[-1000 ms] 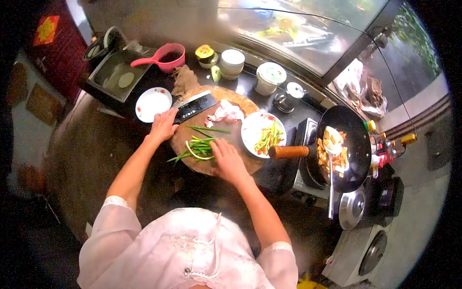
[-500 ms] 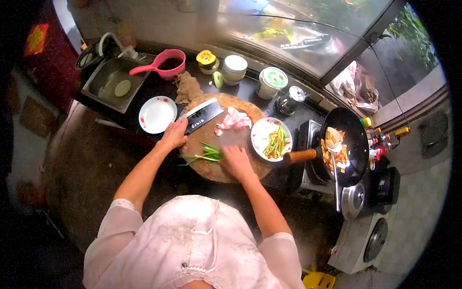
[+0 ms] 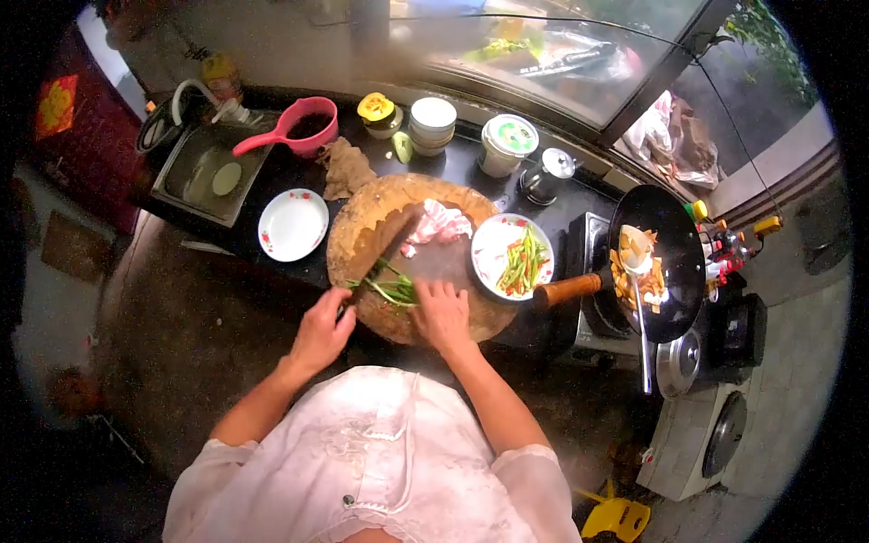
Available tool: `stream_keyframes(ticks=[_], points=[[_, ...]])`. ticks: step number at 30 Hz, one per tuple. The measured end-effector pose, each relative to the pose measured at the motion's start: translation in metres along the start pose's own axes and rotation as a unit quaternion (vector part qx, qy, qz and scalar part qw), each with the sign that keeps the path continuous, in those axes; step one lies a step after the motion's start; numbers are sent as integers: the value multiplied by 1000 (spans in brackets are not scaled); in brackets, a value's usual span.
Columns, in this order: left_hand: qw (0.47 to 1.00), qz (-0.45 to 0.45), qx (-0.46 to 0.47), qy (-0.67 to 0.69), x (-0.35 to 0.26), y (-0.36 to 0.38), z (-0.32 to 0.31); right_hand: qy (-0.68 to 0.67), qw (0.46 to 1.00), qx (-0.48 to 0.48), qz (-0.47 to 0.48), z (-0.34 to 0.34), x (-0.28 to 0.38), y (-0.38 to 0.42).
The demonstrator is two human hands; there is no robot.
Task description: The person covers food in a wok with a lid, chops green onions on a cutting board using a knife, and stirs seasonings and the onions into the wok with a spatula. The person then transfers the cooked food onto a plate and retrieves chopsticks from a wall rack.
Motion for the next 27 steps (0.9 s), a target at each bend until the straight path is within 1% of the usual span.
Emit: stream_keyframes(ticks=[4, 6, 9, 12, 14, 17, 21, 24, 26, 27], points=[[997, 3, 32, -68, 8, 30, -21, 36, 999, -5, -23, -16, -11, 12], [994, 24, 61, -93, 17, 35, -33, 54, 998, -4, -32, -16, -13, 18], [984, 54, 106, -130, 20, 35, -44, 70, 997, 2, -37, -22, -12, 20], [975, 77, 147, -149, 18, 27, -49, 117, 992, 38, -32, -27, -9, 21], [965, 96, 185, -159, 14, 20, -49, 135, 990, 19, -22, -31, -8, 23], [963, 93, 189, -169, 11, 12, -52, 156, 988, 18, -14, -31, -6, 23], [969, 72, 170, -163, 24, 12, -55, 174, 985, 16, 1, -24, -3, 26], [973, 68, 164, -149, 25, 15, -57, 163, 986, 17, -7, -29, -16, 38], [974, 72, 167, -133, 27, 17, -54, 134, 991, 12, -21, -30, -32, 43], [978, 70, 155, -118, 27, 19, -53, 118, 993, 9, -28, -30, -36, 43]])
Point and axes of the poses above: each hand's wrist, its own y-axis away from the middle knuckle, its own z-axis out of the back of the hand, x = y × z, the point moved 3 cm from there along -y, towards the middle knuckle, and after that the axes turned 4 degrees about z, right-handed, at the moved point
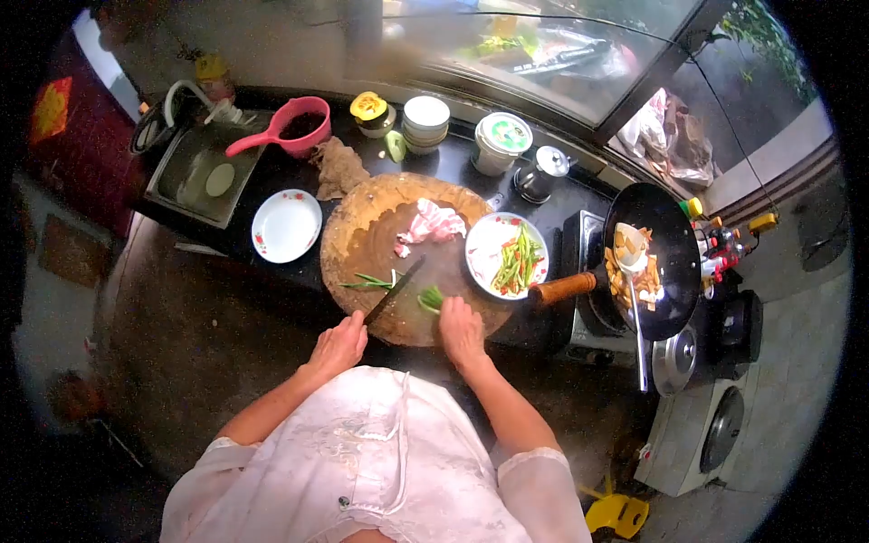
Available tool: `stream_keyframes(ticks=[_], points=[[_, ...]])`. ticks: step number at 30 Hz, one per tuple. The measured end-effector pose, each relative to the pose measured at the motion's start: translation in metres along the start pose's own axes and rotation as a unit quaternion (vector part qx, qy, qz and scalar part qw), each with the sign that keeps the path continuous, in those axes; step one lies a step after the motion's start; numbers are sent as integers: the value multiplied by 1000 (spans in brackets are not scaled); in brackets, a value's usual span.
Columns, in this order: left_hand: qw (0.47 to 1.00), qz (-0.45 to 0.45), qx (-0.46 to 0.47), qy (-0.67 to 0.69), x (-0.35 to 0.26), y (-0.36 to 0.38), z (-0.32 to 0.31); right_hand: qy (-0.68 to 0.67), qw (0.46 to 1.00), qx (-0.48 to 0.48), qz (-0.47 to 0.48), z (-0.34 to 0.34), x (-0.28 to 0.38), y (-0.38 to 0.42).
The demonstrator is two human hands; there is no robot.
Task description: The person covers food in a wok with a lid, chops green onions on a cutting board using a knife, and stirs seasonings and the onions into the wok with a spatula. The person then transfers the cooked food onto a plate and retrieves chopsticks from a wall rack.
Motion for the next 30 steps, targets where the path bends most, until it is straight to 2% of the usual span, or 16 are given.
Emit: stream_keyframes(ticks=[2, 5, 8, 9, 10, 12, 18, 19, 22, 25, 28, 30], points=[[999, -7, -26, 30, 2, 3, 1, -68, 996, -43, -37, 1, -4, -5], [996, 8, -69, 58, 5, 9, 12, -113, 989, -87, -40, 10, 7, -23], [991, 23, -120, 62, 14, 13, 25, -90, 991, -104, -2, 8, 32, -54], [989, 26, -133, 59, 14, 16, 33, -41, 993, -109, 15, 3, 41, -63], [988, 30, -138, 59, 17, 17, 35, -4, 998, -69, 2, 0, 51, -72], [986, 39, -152, 57, 27, 20, 39, -6, 998, -56, -11, -4, 64, -81], [985, 89, -144, 34, 52, 29, 31, -138, 989, 24, -50, 27, 63, -76], [985, 94, -140, 29, 54, 30, 28, -149, 984, 75, -62, 28, 61, -78], [985, 109, -130, 18, 53, 32, 22, -166, 983, 74, -33, 31, 60, -79], [986, 116, -121, 4, 44, 32, 19, -233, 972, 23, 14, 30, 63, -79], [987, 104, -122, 18, 40, 25, 14, -286, 957, -34, 13, 29, 71, -78], [989, 98, -107, 20, 33, 22, 12, -270, 960, -67, 41, 22, 77, -73]])
Point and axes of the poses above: each hand's wrist, its own y-axis away from the middle knuckle, its own z-axis out of the back of the hand, x = y × z, the point moved 3 cm from there along -y, towards the middle knuckle, and after that the axes turned 4 degrees about z, right-handed, at the moved point
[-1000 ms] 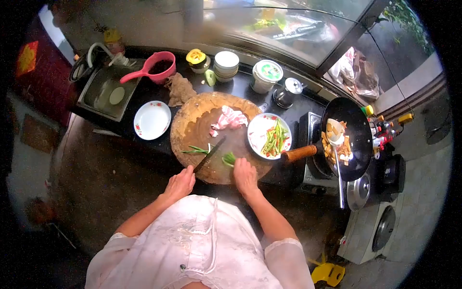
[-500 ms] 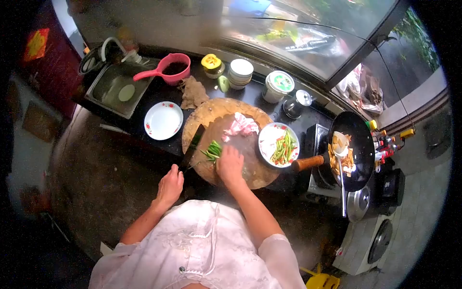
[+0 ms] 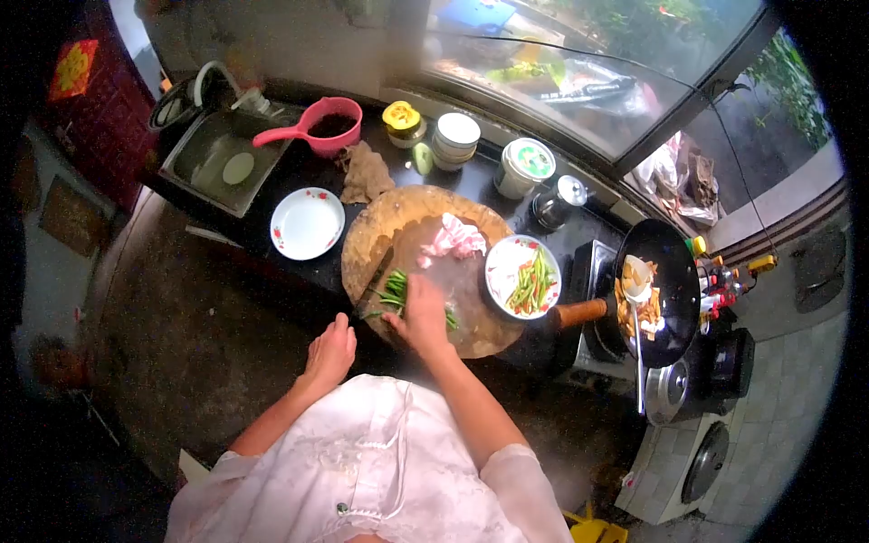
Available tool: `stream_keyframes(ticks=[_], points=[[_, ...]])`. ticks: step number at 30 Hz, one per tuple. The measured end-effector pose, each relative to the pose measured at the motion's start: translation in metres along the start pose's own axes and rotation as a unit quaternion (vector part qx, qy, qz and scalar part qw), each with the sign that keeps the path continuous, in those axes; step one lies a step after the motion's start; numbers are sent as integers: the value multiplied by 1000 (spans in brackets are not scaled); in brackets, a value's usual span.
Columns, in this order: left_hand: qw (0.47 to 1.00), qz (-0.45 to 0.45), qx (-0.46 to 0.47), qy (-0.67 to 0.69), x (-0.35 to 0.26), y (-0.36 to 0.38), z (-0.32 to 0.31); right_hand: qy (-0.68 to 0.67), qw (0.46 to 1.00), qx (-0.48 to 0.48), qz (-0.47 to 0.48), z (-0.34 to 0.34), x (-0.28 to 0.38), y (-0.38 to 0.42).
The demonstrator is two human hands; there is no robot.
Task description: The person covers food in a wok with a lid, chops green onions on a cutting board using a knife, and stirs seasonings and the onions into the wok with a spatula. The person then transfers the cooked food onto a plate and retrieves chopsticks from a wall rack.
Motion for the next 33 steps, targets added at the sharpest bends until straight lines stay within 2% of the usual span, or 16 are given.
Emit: stream_keyframes(ticks=[1, 4, 9, 12, 18, 22, 27, 33], points=[[1000, -5, 6, 4, -2, -2, -3, 8, 1000, -13, 19, -4, 0, 3], [999, -35, 7, 12, -9, -7, -3, -14, 1000, -11, -3, -6, -13, 11], [997, -80, -1, 17, -30, -1, 12, -22, 997, -64, -22, 7, -25, 23], [995, -80, 51, 1, -37, 9, 14, -66, 992, -99, -46, 9, -24, 25], [993, -59, 90, -43, -40, 9, 0, -48, 996, -71, 9, 4, -30, 29], [989, -59, 101, -90, -49, 2, 1, -45, 997, -68, 4, 0, -31, 29], [990, -88, 83, -71, -43, -15, -16, -31, 999, -44, -1, 3, -31, 28], [992, -97, 71, -46, -37, -11, -6, -34, 996, -62, 57, 18, -23, 35]])
Point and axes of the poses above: each hand's wrist, its own y-axis away from the middle knuckle, its own z-axis out of the back of the hand, x = y × z, the point moved 3 cm from there along -y, towards the middle knuckle, and after that the axes turned 4 degrees about z, right-handed, at the moved point
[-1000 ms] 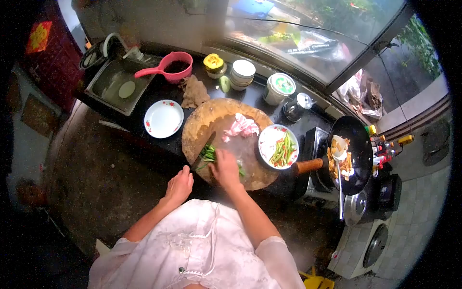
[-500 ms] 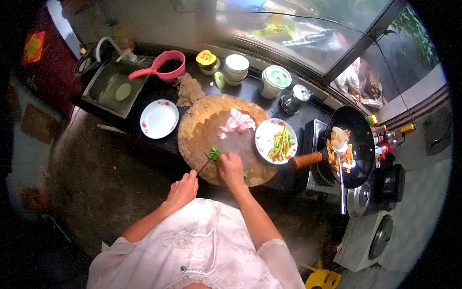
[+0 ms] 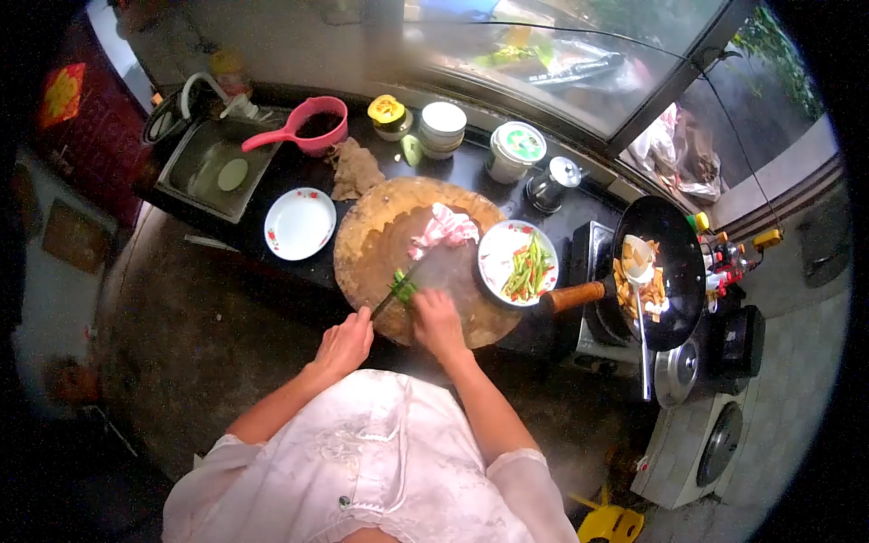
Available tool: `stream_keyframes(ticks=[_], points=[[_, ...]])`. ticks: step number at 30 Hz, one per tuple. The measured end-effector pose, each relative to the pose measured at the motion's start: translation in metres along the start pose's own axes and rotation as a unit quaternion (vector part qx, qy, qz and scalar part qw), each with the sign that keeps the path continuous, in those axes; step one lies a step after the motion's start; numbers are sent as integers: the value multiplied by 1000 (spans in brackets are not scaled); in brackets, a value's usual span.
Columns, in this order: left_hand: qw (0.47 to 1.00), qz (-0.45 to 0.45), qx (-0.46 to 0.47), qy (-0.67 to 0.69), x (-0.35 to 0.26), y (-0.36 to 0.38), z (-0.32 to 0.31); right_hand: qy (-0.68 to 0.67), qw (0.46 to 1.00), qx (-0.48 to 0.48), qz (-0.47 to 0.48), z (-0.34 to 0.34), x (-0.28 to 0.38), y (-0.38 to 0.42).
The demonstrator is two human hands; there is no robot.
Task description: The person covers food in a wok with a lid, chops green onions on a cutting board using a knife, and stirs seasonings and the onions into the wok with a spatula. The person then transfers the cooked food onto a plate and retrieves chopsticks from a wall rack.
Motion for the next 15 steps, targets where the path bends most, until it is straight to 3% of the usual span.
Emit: stream_keyframes(ticks=[3, 11, 15], points=[[1000, 13, 27, 1, -13, 17, 12, -38, 999, -27, -27, 3, 3, -1], [998, 3, 62, -33, -21, 11, 1, -12, 998, 20, -50, -6, -10, 10], [999, -5, 36, -10, -8, 2, -15, 16, 999, 34, -14, 2, -7, 11]])
Point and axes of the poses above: each hand's wrist, its own y-axis away from the middle knuckle, its own z-axis out of the back of the hand, x = y × z, the point moved 3 cm from there along -y, towards the middle knuckle, and after that the axes turned 4 degrees about z, right-handed, at the moved point
